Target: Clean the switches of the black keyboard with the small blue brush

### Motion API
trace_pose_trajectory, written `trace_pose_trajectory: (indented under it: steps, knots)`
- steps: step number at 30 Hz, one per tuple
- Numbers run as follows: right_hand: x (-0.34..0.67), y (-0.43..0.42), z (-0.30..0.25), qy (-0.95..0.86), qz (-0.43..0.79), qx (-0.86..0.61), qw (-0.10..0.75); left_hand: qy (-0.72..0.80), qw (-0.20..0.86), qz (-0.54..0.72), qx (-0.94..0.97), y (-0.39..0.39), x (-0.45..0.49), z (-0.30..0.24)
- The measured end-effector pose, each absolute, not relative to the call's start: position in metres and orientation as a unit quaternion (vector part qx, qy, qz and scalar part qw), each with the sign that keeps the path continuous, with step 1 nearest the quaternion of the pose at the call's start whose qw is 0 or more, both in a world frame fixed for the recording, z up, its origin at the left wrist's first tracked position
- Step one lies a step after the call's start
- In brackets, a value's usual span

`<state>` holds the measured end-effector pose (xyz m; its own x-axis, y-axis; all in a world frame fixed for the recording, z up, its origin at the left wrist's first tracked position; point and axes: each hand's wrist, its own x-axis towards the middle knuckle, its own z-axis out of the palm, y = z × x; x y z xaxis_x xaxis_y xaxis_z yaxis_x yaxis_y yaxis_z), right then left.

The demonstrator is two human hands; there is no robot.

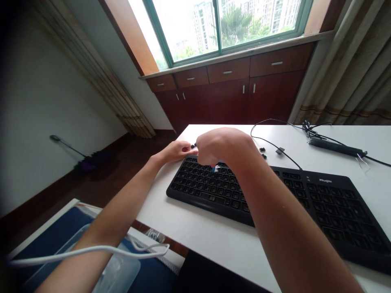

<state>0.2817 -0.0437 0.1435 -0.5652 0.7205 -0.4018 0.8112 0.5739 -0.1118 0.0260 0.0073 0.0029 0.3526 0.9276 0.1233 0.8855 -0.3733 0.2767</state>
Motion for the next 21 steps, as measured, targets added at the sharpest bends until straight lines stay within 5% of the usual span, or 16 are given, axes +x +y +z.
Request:
trace_pose_trajectory:
  steps: [14, 21]
  knots:
    - [0.290, -0.030, 0.140, 0.878, -0.200, 0.412, 0.139, 0.550, 0.084, 0.140, 0.819, 0.008, 0.024, -0.001]
    - [0.283, -0.032, 0.140, 0.866, -0.105, 0.479, 0.095, 0.555, 0.083, 0.143, 0.815, 0.008, 0.025, 0.000]
